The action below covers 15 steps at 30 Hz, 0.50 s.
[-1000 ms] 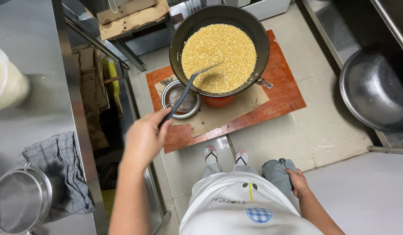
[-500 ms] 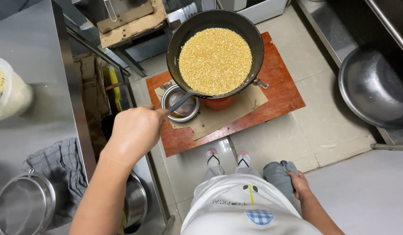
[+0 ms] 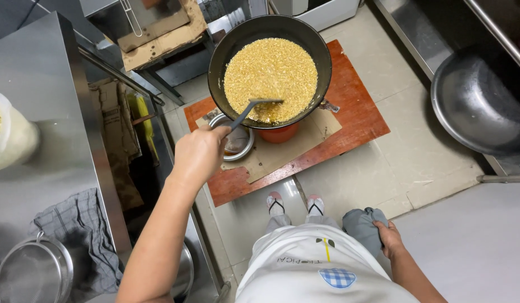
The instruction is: Stirring grains or small food items in a large frying pan on a portable stove to ensure even cooking.
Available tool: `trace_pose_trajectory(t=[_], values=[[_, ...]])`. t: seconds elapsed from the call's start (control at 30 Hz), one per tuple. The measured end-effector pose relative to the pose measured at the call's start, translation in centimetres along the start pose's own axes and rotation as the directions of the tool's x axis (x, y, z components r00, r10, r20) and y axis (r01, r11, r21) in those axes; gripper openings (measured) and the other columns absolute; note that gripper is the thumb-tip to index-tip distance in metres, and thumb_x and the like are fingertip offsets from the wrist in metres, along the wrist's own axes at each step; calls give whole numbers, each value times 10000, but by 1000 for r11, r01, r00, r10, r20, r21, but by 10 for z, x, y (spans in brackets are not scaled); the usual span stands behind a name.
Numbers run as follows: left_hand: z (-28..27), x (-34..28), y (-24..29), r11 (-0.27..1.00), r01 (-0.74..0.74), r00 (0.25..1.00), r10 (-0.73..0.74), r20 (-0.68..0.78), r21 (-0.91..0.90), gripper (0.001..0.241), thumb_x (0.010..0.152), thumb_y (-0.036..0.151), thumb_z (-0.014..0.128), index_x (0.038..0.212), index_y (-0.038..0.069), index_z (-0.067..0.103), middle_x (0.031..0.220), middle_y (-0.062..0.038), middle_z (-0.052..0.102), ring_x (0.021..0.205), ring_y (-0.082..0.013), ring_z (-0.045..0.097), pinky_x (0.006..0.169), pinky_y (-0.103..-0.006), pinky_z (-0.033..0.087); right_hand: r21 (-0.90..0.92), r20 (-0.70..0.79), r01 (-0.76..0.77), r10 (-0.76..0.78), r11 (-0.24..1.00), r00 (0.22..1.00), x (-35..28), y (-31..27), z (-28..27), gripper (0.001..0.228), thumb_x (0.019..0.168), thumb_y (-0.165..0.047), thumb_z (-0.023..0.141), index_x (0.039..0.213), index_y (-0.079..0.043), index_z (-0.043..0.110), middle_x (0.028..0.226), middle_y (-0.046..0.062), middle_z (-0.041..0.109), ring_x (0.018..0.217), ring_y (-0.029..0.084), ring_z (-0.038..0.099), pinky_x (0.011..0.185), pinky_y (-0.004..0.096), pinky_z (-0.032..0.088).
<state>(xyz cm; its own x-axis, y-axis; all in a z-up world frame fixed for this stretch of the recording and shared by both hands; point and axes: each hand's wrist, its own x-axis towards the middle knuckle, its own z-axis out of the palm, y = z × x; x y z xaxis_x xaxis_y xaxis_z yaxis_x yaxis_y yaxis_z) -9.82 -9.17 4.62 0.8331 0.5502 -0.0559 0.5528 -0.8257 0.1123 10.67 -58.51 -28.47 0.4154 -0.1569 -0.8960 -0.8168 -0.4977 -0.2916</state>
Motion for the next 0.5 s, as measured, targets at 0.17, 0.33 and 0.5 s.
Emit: trace_pose_trajectory(t=[0.17, 0.33, 0.5], values=[[0, 31, 0, 998, 33, 999, -35, -37, -59, 293, 1045, 204, 646, 1308, 198, 775, 923, -99, 740, 723, -409, 725, 539, -535, 578, 26, -14, -7, 8, 1000, 1000, 4, 9, -4, 826, 952, -348, 671, 1686, -248, 304, 1517, 119, 546, 1259, 342, 559, 1028, 487, 455], [-5, 62, -1, 990, 49, 982, -72, -173, -132, 253, 1028, 146, 677, 1251, 123, 794, 897, -97, 767, 709, -328, 724, 561, -495, 601, 45, -14, 24, -23, 999, 1000, 20, 24, -11, 422, 974, -361, 679, 1339, -178, 572, 1226, 164, 658, 1021, 336, 601, 783, 470, 485], [32, 105, -5, 995, 35, 950, -61, -305, -88, 306, 974, 95, 664, 1240, 169, 797, 854, -109, 697, 687, -392, 690, 496, -516, 528, 49, -29, -48, 50, 998, 998, -8, 14, -13, 800, 979, -366, 656, 1682, -246, 293, 1549, 126, 515, 1304, 353, 531, 1088, 505, 429]])
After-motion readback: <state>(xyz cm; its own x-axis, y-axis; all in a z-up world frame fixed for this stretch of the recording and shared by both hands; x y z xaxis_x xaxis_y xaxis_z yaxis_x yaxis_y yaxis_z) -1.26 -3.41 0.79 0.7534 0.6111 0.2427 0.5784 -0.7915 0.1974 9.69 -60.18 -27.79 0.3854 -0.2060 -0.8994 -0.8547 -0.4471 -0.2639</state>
